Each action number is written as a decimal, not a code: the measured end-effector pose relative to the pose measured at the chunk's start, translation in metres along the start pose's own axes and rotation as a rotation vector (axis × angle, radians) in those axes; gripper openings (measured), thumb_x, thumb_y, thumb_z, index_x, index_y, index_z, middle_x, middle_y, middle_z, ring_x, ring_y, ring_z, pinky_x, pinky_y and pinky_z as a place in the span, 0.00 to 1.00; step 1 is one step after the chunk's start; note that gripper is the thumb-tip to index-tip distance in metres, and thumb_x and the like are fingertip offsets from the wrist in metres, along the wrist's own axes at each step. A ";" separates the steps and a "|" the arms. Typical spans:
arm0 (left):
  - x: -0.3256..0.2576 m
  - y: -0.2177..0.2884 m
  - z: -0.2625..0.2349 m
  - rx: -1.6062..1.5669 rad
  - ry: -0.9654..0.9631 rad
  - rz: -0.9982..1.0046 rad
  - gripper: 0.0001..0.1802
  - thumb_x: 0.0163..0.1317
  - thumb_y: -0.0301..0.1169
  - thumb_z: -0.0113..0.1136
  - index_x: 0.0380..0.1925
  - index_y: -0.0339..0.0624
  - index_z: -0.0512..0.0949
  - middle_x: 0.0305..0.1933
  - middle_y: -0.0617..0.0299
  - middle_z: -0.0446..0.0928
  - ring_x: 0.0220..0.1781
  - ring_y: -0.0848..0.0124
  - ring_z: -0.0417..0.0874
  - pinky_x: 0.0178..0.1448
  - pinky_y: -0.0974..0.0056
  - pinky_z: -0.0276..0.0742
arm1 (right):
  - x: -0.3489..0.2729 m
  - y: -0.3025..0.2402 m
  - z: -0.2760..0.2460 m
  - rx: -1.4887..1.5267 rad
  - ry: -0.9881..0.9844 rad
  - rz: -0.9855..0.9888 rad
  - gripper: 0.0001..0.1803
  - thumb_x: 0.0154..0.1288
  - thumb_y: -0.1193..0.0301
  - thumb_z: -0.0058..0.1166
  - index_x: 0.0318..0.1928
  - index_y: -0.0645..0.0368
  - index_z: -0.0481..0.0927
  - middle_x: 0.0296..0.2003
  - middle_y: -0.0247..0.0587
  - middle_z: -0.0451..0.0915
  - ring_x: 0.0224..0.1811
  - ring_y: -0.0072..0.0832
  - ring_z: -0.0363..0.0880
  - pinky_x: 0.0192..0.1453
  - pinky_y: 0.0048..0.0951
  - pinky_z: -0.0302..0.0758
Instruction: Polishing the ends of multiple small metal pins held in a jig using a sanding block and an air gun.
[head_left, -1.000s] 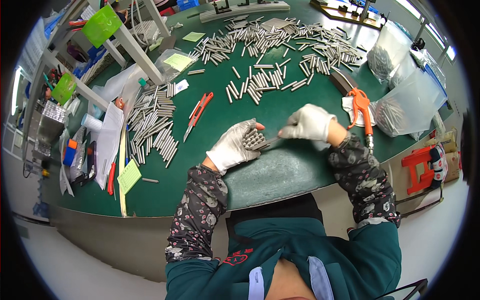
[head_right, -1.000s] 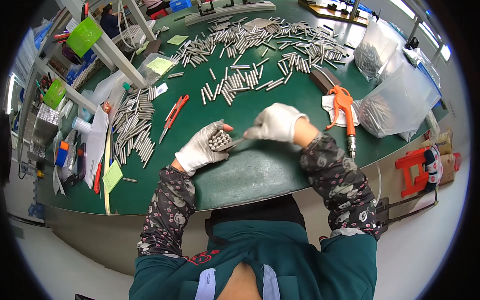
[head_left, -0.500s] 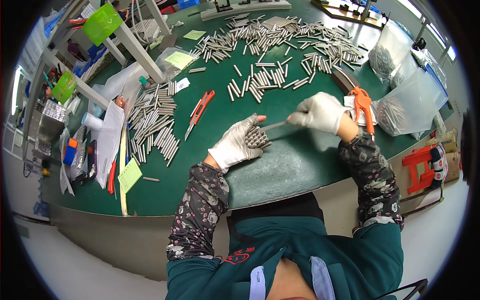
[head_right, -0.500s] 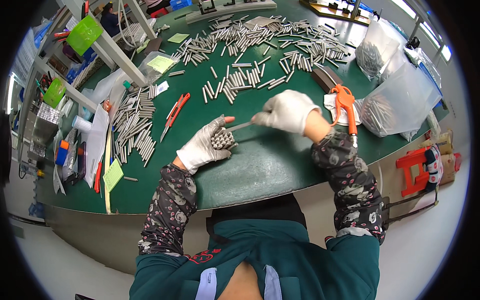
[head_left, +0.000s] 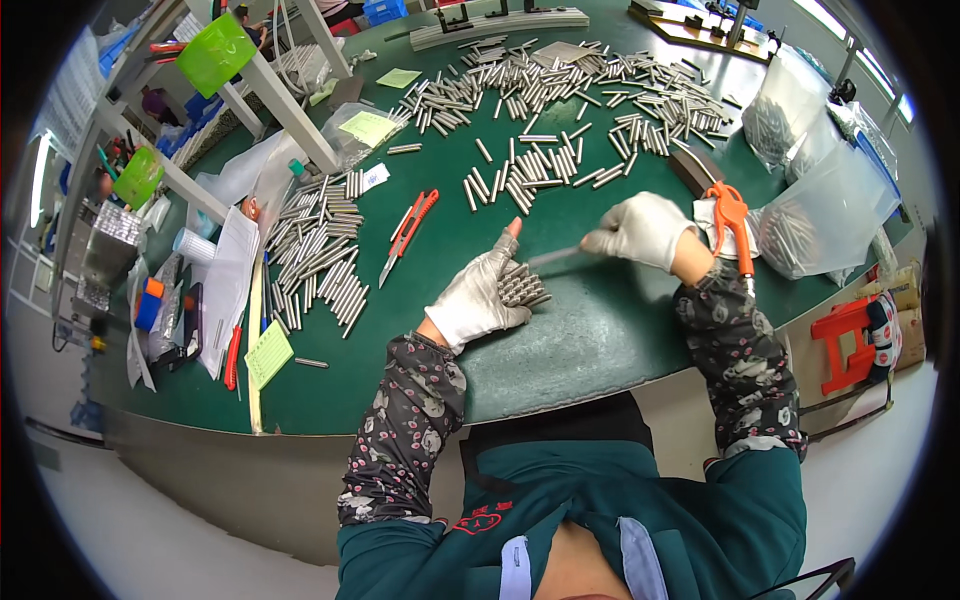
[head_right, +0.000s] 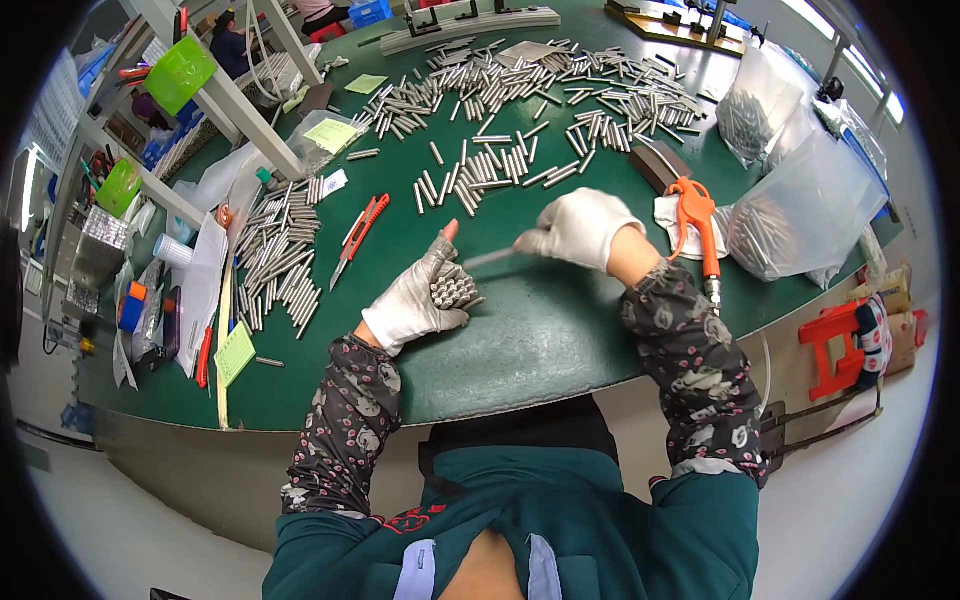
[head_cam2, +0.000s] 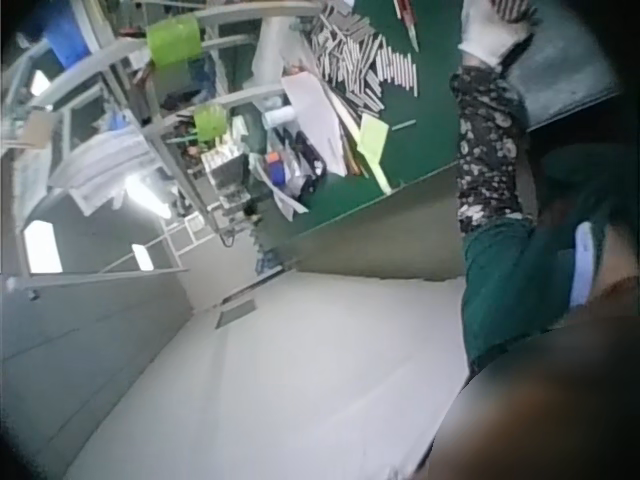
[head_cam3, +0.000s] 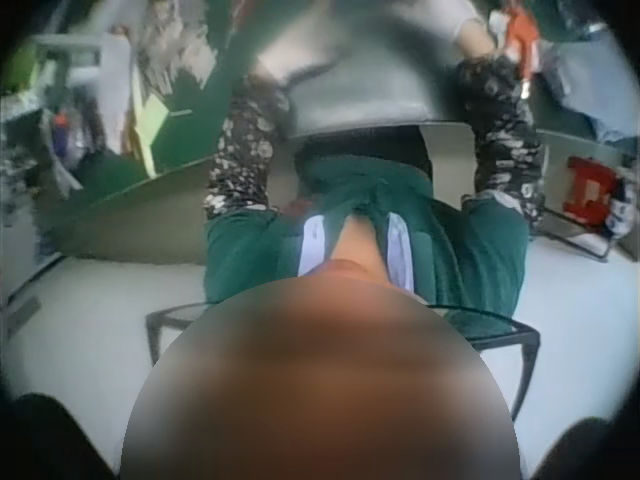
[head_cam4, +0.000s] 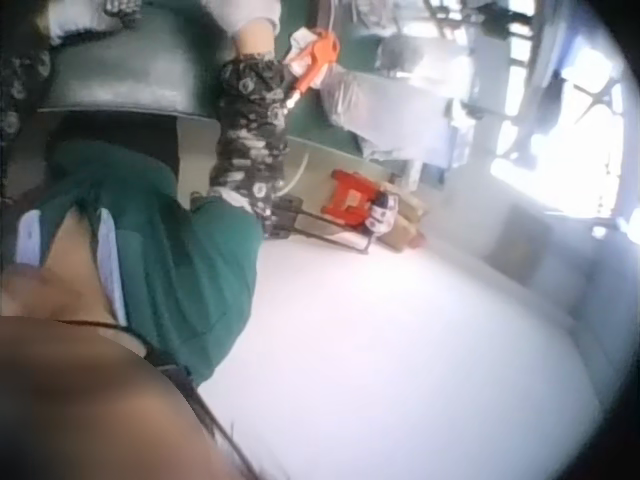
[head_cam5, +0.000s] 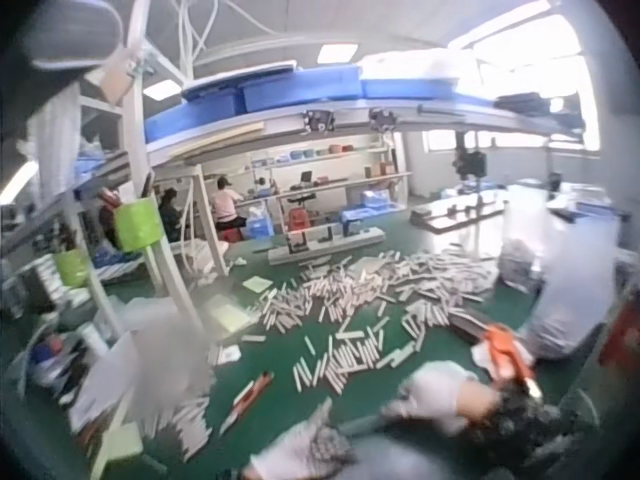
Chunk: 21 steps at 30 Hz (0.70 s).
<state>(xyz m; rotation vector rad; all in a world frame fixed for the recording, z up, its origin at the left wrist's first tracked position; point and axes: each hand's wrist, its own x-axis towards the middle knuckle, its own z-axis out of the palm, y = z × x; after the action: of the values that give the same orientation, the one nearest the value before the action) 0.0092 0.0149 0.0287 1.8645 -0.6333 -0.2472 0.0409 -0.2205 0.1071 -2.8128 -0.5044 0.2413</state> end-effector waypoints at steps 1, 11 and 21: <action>0.002 0.007 0.000 -0.085 -0.026 -0.064 0.57 0.37 0.14 0.61 0.67 0.45 0.38 0.29 0.70 0.63 0.32 0.80 0.65 0.45 0.77 0.63 | -0.002 0.004 -0.005 -0.057 0.037 0.066 0.24 0.51 0.45 0.52 0.28 0.53 0.83 0.23 0.45 0.79 0.29 0.40 0.78 0.36 0.35 0.74; -0.002 0.007 -0.001 -0.096 -0.002 -0.107 0.58 0.35 0.17 0.64 0.67 0.45 0.41 0.38 0.68 0.63 0.37 0.78 0.66 0.49 0.76 0.62 | -0.008 -0.006 -0.001 0.007 0.045 0.004 0.22 0.49 0.46 0.54 0.26 0.53 0.83 0.20 0.45 0.78 0.25 0.41 0.77 0.32 0.35 0.74; -0.003 0.012 0.000 -0.117 0.028 -0.155 0.57 0.34 0.18 0.65 0.66 0.46 0.45 0.45 0.66 0.64 0.43 0.76 0.67 0.53 0.75 0.62 | -0.011 0.016 0.012 0.204 0.137 0.082 0.24 0.50 0.46 0.53 0.28 0.55 0.83 0.23 0.47 0.79 0.28 0.43 0.78 0.36 0.34 0.74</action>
<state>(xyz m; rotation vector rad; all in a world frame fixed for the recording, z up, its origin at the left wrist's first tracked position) 0.0032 0.0132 0.0389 1.8027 -0.4462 -0.3514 0.0328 -0.2361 0.0923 -2.6299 -0.3154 0.1083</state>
